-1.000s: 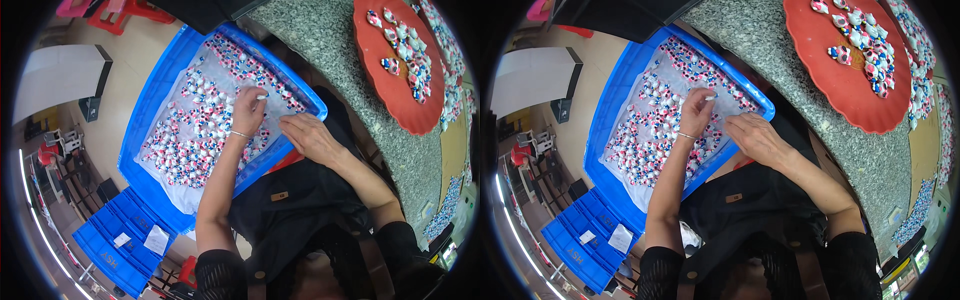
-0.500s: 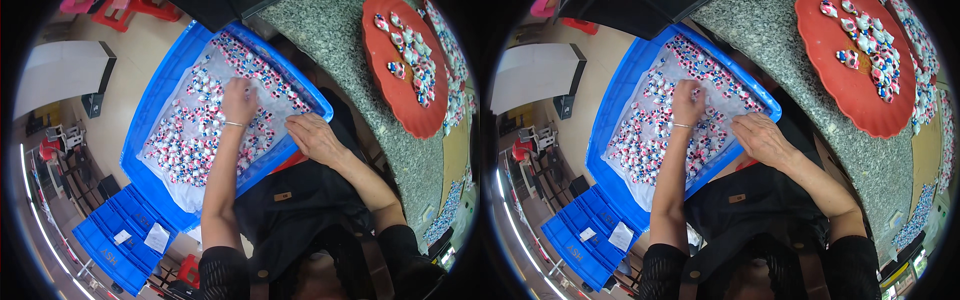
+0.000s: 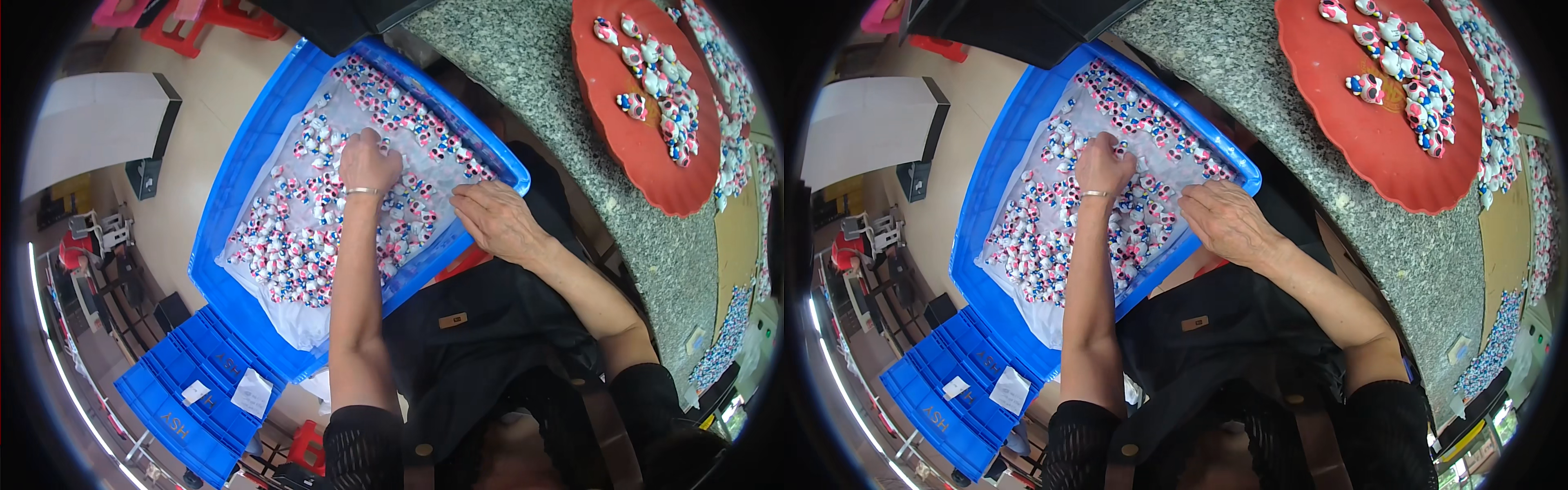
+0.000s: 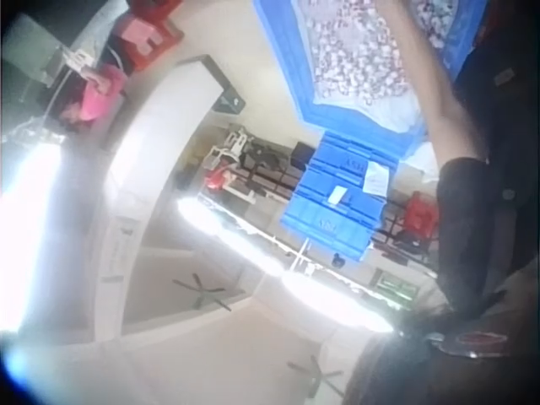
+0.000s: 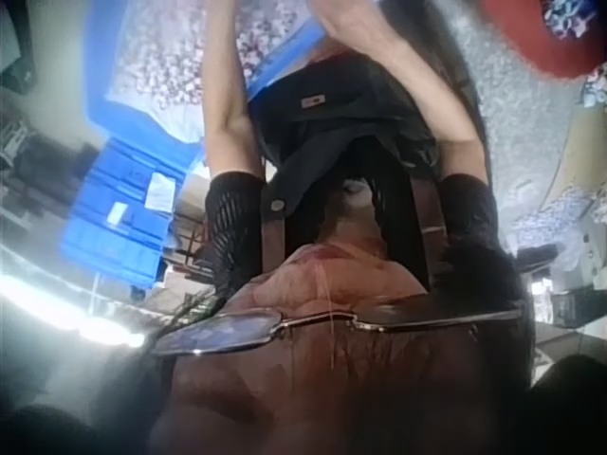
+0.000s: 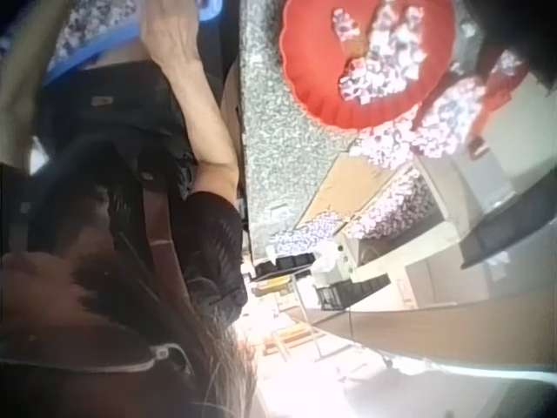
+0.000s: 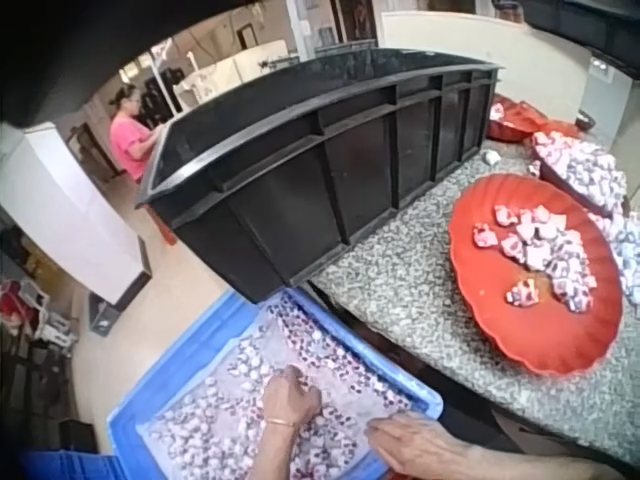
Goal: Picking small toy figurines from a large blue bin and organizing or packaging them.
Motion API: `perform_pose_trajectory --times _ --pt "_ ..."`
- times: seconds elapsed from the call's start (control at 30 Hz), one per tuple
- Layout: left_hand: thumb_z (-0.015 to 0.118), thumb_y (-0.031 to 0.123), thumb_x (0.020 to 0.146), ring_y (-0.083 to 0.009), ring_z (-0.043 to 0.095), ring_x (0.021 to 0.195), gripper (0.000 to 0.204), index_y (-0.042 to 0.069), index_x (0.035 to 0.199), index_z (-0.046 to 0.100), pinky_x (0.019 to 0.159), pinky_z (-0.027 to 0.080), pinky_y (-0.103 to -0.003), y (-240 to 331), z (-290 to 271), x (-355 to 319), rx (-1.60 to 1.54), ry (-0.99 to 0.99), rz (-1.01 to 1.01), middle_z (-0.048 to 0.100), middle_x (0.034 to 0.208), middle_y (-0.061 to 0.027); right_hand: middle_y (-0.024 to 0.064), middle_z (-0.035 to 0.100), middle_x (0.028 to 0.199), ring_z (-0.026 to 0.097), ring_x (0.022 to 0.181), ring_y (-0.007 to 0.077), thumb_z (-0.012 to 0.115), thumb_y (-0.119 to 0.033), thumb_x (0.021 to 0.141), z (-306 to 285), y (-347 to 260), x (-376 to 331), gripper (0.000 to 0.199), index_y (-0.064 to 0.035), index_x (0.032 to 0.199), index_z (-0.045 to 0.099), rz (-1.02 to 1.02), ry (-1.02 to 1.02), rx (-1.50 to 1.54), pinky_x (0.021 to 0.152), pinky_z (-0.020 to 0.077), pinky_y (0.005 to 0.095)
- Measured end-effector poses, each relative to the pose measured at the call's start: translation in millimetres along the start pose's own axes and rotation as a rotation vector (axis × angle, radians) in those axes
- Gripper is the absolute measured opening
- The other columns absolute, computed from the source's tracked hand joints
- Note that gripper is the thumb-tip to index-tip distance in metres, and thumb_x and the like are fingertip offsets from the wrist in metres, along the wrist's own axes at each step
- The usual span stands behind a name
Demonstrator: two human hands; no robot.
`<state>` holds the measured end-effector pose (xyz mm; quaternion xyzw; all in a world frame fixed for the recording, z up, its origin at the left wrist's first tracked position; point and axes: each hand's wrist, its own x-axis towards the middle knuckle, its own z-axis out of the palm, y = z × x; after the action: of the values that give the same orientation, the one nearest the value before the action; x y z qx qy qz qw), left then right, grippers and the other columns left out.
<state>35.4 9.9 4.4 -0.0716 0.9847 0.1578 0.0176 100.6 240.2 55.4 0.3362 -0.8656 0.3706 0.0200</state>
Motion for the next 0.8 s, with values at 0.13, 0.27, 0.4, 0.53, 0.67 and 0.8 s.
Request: perform_pose_trajectory --times 0.13,0.27,0.4,0.53,0.67,0.8 --pt "0.069 0.009 0.066 -0.0337 0.059 0.077 0.024 0.005 0.087 0.057 0.069 0.049 -0.044 27 3 -28 -0.321 0.079 0.412 0.058 0.082 -0.0144 0.0106 0.064 0.103 0.063 0.091 0.0270 0.067 -0.007 0.080 1 3 -1 0.019 -0.0012 0.098 0.066 0.006 -0.009 0.006 0.079 0.0501 0.0376" --pt "0.070 0.009 0.068 -0.0339 0.056 0.085 0.023 0.004 0.086 0.057 0.071 0.048 -0.043 46 19 -43 -0.185 -0.040 0.525 0.055 0.088 -0.0165 0.0103 0.064 0.103 0.063 0.091 0.0270 0.067 -0.007 0.079 5 1 0 0.019 -0.0011 0.098 0.065 -0.014 0.005 0.018 0.078 0.0498 0.0378" --pt "0.073 0.011 0.069 -0.0349 0.055 0.091 0.032 0.006 0.098 0.059 0.077 0.047 -0.043 43 29 -35 -0.143 -0.051 0.517 0.056 0.096 -0.0157 0.0104 0.064 0.103 0.063 0.091 0.0269 0.067 -0.007 0.079 2 0 0 0.019 -0.0013 0.097 0.065 -0.019 0.002 0.011 0.078 0.0497 0.0377" --pt "0.073 0.012 0.070 -0.0337 0.055 0.089 0.028 0.007 0.096 0.062 0.077 0.048 -0.042 22 18 -25 -0.294 0.036 0.488 0.058 0.093 -0.0143 0.0103 0.064 0.103 0.063 0.091 0.0266 0.068 -0.006 0.079 1 3 -3 0.019 -0.0014 0.097 0.066 -0.002 -0.012 -0.012 0.078 0.0499 0.0372" --pt "0.073 0.014 0.071 -0.0350 0.059 0.088 0.023 0.007 0.091 0.064 0.078 0.049 -0.044 -5 6 -9 -0.158 -0.122 0.326 0.061 0.092 -0.0142 0.0101 0.065 0.102 0.064 0.090 0.0263 0.067 -0.006 0.079 1 0 1 0.018 -0.0015 0.096 0.066 -0.012 0.006 -0.023 0.079 0.0501 0.0367" --pt "0.069 0.014 0.073 -0.0373 0.063 0.085 0.018 0.008 0.089 0.064 0.076 0.051 -0.046 -2 6 3 -0.026 -0.293 0.241 0.062 0.094 -0.0154 0.0099 0.065 0.102 0.064 0.090 0.0263 0.067 -0.007 0.080 0 -3 3 0.017 -0.0016 0.096 0.066 -0.014 -0.009 -0.016 0.080 0.0504 0.0368"
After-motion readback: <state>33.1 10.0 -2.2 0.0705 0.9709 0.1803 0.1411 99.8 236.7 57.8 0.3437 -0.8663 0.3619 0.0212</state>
